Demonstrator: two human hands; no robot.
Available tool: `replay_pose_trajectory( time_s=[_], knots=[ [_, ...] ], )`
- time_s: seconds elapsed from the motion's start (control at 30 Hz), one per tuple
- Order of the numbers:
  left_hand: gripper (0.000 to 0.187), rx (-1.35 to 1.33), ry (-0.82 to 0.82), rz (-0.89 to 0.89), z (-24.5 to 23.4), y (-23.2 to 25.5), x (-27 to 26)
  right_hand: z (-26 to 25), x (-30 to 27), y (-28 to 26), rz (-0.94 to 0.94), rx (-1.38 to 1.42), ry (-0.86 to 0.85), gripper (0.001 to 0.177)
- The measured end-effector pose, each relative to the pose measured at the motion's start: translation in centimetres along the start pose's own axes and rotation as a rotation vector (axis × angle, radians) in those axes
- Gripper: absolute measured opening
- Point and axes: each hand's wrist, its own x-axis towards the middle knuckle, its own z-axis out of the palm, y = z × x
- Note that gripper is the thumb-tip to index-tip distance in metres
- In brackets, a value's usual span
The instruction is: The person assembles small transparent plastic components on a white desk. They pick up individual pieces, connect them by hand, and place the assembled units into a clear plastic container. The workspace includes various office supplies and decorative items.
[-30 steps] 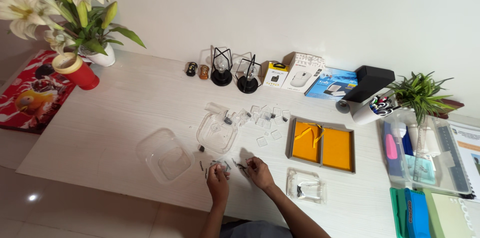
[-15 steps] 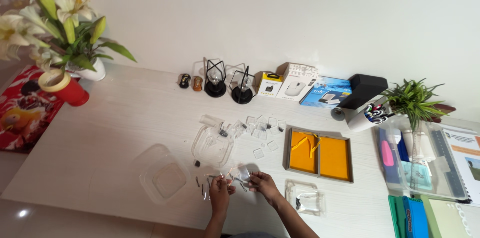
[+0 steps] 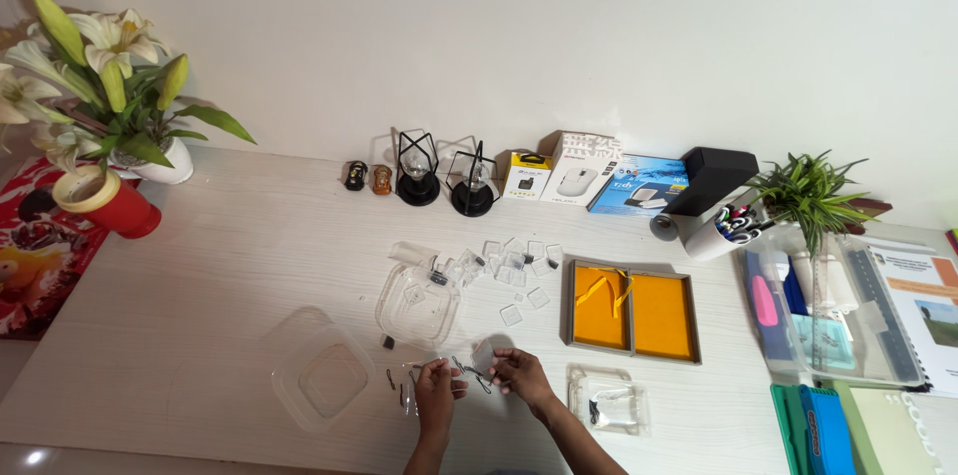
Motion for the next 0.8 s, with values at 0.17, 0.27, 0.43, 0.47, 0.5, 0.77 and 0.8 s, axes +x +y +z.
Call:
replay_pose_trajectory(
  time_s=[0.17,0.27,0.43,0.47,0.5,0.77,0.8],
  knots=[
    [0.021,-0.025,0.015,-0.019,-0.3,0.0,-0.2,0.6,-1.0,-1.3,0.023,-0.116,0.046,0.033],
    [0.022,0.005,0.018,-0.025,-0.4,0.0,-0.5,0.3,-0.2,-0.4,-0.017,-0.148,0.024,0.032],
    [0.024,0.026,0.023,-0.028,-0.1,0.2,-0.8,-0.8,1.6,1.6,-0.122,-0.171,-0.015,0.032],
    [0.023,0.022,0.022,-0.034,-0.1,0.2,-0.9,-1.0,1.6,1.6,-0.130,-0.200,-0.014,0.032],
    [0.023,0.019,0.021,-0.041,0.0,0.2,-0.9,-1.1,1.6,1.4,-0.138,-0.228,-0.012,0.032],
    [0.023,-0.049,-0.008,-0.075,0.8,-0.3,-0.3,-2.9,-0.2,-1.9,-0.112,-0.078,-0.040,0.039],
    [0.023,-0.045,-0.007,-0.083,1.0,-0.5,-0.2,-3.1,-0.4,-2.1,-0.106,-0.063,-0.039,0.038]
  ],
)
